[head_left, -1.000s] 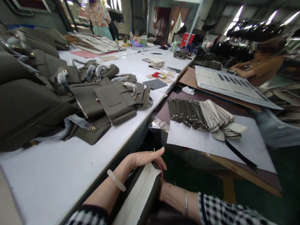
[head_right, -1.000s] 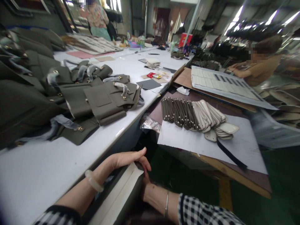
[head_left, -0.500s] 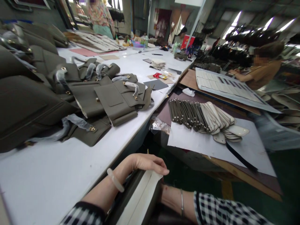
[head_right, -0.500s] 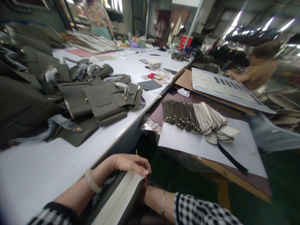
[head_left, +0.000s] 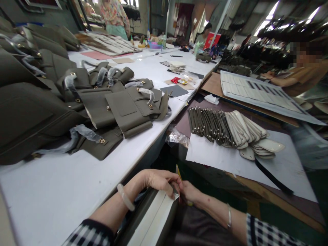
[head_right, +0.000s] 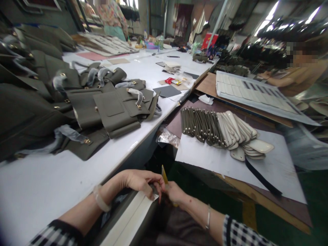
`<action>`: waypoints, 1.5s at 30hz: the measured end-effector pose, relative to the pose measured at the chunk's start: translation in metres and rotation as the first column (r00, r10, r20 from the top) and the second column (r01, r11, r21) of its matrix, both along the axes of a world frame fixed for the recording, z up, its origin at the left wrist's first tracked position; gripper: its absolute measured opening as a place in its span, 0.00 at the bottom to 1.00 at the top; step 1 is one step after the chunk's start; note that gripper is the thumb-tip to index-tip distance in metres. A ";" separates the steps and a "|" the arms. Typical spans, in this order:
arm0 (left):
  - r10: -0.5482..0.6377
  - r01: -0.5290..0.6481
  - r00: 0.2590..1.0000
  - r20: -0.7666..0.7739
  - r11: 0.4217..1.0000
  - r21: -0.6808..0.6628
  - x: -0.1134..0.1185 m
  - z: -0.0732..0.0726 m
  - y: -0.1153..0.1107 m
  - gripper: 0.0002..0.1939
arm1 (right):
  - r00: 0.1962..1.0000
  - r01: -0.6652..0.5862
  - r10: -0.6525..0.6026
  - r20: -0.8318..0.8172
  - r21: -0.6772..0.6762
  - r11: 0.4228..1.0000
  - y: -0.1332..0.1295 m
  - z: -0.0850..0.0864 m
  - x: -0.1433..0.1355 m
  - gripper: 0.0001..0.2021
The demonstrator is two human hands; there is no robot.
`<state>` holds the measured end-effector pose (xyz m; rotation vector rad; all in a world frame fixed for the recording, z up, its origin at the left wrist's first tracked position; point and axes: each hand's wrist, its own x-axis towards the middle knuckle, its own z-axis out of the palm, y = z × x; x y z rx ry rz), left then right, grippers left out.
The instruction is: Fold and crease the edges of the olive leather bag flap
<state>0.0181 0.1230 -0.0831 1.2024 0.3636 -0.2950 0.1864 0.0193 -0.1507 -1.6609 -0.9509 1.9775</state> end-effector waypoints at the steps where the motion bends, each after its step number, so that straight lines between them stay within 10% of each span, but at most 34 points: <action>1: 0.001 -0.001 1.000 -0.003 1.000 -0.004 0.000 0.002 0.000 0.24 | 0.997 -0.007 0.004 0.075 0.035 0.999 0.001 0.006 0.022 0.09; 6: 0.035 -0.036 0.999 -0.030 0.999 -0.017 0.000 0.005 -0.002 0.25 | 0.947 -0.208 0.186 0.263 0.059 0.976 -0.002 0.070 0.106 0.16; 12: 0.093 -0.094 0.994 -0.054 0.995 -0.014 0.000 0.004 -0.004 0.28 | 0.848 -0.523 0.530 -0.026 -0.201 0.828 -0.006 0.124 0.088 0.20; 25: 0.116 -0.069 0.986 -0.124 0.941 0.332 -0.005 0.014 0.000 0.43 | 0.818 -0.574 0.563 -0.119 -0.232 0.785 0.009 0.116 0.046 0.20; 45: 0.175 -0.125 0.976 -0.128 0.936 0.330 -0.004 0.012 -0.004 0.46 | 0.852 -0.523 0.494 -0.172 -0.247 0.816 -0.003 0.108 0.036 0.26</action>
